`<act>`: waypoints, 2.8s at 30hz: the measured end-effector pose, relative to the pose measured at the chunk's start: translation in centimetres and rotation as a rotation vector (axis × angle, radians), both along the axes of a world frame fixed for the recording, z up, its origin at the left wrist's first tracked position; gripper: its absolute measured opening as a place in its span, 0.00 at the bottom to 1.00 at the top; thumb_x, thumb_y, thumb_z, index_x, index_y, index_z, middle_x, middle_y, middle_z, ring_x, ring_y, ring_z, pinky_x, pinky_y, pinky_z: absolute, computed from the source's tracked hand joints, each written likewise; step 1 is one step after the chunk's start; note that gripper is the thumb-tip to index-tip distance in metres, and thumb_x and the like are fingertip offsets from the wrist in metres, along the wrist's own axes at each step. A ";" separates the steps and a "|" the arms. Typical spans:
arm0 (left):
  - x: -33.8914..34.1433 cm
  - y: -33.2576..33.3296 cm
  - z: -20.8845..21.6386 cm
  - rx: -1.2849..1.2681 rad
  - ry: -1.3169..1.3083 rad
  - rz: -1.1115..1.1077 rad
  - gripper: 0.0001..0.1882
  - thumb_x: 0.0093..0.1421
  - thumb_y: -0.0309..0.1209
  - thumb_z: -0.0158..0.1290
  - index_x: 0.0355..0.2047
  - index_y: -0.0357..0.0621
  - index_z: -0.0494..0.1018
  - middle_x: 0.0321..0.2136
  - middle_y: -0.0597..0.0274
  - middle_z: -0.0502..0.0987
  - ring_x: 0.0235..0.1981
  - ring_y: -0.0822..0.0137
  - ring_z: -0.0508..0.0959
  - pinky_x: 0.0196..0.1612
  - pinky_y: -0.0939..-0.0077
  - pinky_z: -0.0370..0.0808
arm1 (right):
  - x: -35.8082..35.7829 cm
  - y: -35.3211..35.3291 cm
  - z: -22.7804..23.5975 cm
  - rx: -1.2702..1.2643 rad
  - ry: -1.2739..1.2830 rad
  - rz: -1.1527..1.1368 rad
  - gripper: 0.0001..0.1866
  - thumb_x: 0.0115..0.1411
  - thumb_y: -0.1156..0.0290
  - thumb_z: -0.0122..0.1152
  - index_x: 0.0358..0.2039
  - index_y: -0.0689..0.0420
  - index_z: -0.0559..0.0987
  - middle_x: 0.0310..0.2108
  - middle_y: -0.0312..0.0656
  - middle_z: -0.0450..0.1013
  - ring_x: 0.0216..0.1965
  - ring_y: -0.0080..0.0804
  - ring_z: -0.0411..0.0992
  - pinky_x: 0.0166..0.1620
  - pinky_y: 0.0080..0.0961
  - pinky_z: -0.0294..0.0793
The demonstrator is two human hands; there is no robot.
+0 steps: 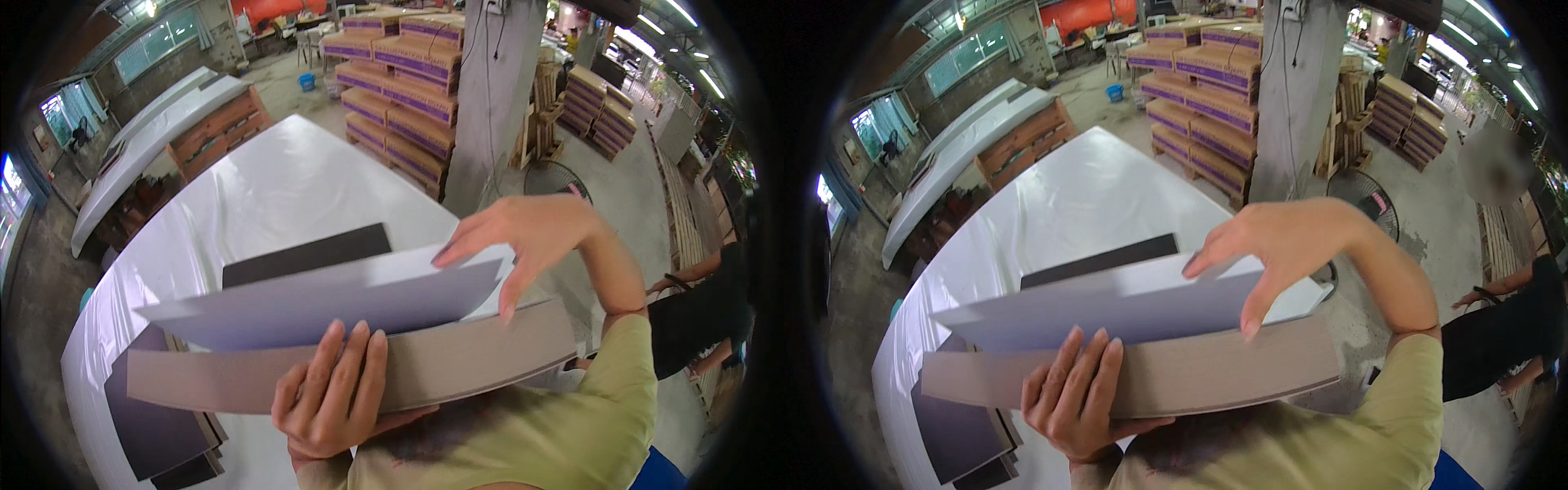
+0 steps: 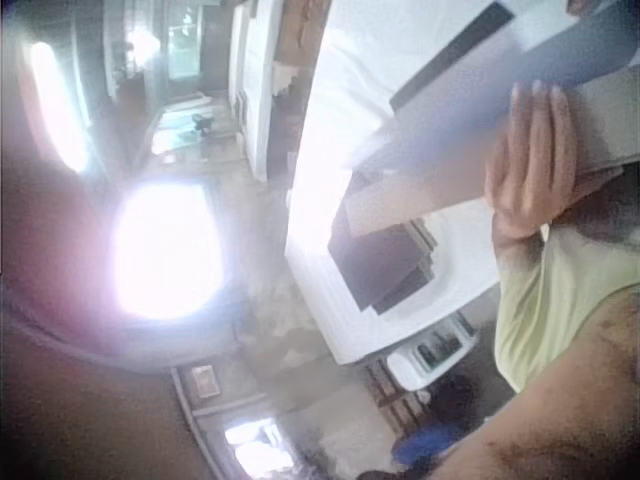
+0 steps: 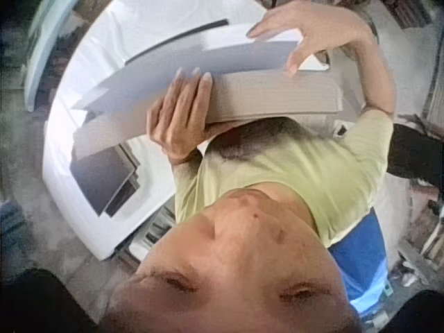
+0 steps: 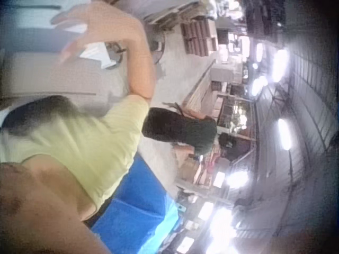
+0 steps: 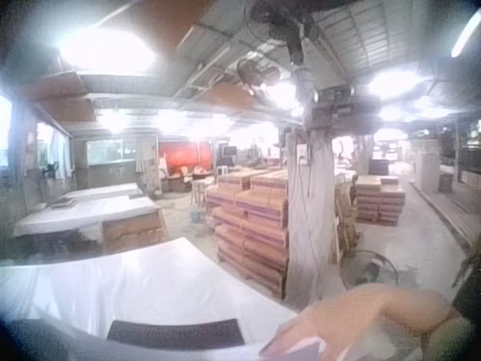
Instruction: The person flips through a stack of black boards to check them one by one, moves two of the boards onto a nearby pallet, and then returns to continue flipping through the main stack.
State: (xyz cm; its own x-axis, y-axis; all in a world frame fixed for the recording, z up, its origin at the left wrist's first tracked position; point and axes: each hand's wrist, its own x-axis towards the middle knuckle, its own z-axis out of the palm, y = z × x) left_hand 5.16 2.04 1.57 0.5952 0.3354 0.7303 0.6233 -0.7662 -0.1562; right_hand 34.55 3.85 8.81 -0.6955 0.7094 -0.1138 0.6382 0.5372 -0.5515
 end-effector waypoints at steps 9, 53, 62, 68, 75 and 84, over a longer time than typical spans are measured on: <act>-0.7 -0.8 0.0 0.031 0.016 0.047 0.37 0.38 0.70 0.49 0.33 0.52 0.79 0.36 0.70 0.77 0.44 0.65 0.72 0.44 0.69 0.66 | 0.2 1.1 -0.3 -0.084 0.039 0.033 0.35 0.46 0.53 0.67 0.51 0.58 0.70 0.50 0.46 0.68 0.51 0.38 0.67 0.52 0.29 0.65; -0.6 0.0 1.1 -0.056 0.081 0.027 0.34 0.45 0.66 0.49 0.33 0.48 0.79 0.39 0.70 0.77 0.44 0.67 0.73 0.46 0.71 0.63 | 1.1 3.2 0.6 -0.184 -0.070 0.008 0.46 0.39 0.50 0.70 0.56 0.60 0.64 0.55 0.51 0.63 0.57 0.42 0.60 0.57 0.30 0.59; -0.4 0.4 0.7 -0.147 0.056 0.044 0.42 0.41 0.72 0.45 0.37 0.47 0.78 0.38 0.65 0.77 0.39 0.64 0.77 0.42 0.66 0.68 | 1.6 3.2 1.4 -0.230 -0.019 0.004 0.30 0.51 0.60 0.62 0.53 0.58 0.68 0.49 0.48 0.69 0.50 0.39 0.66 0.51 0.29 0.64; -0.3 0.8 1.1 -0.138 0.080 -0.003 0.34 0.44 0.64 0.52 0.36 0.45 0.79 0.37 0.63 0.79 0.37 0.66 0.78 0.38 0.74 0.67 | 0.8 1.9 0.9 -0.132 0.075 -0.123 0.20 0.55 0.77 0.50 0.50 0.57 0.72 0.44 0.46 0.71 0.45 0.36 0.69 0.47 0.28 0.66; -0.8 0.8 1.5 -0.120 0.200 -0.009 0.36 0.47 0.66 0.48 0.37 0.45 0.78 0.38 0.58 0.79 0.41 0.64 0.78 0.44 0.68 0.66 | 2.5 1.7 -0.6 -0.059 0.022 0.011 0.43 0.47 0.48 0.63 0.58 0.61 0.61 0.47 0.52 0.66 0.51 0.45 0.64 0.52 0.30 0.63; -0.8 0.8 1.2 -0.162 0.201 0.009 0.36 0.49 0.66 0.46 0.39 0.47 0.77 0.40 0.58 0.78 0.44 0.62 0.77 0.53 0.59 0.61 | 2.2 2.5 -0.3 -0.083 -0.143 -0.042 0.62 0.29 0.44 0.74 0.60 0.63 0.55 0.55 0.57 0.58 0.56 0.51 0.58 0.57 0.34 0.59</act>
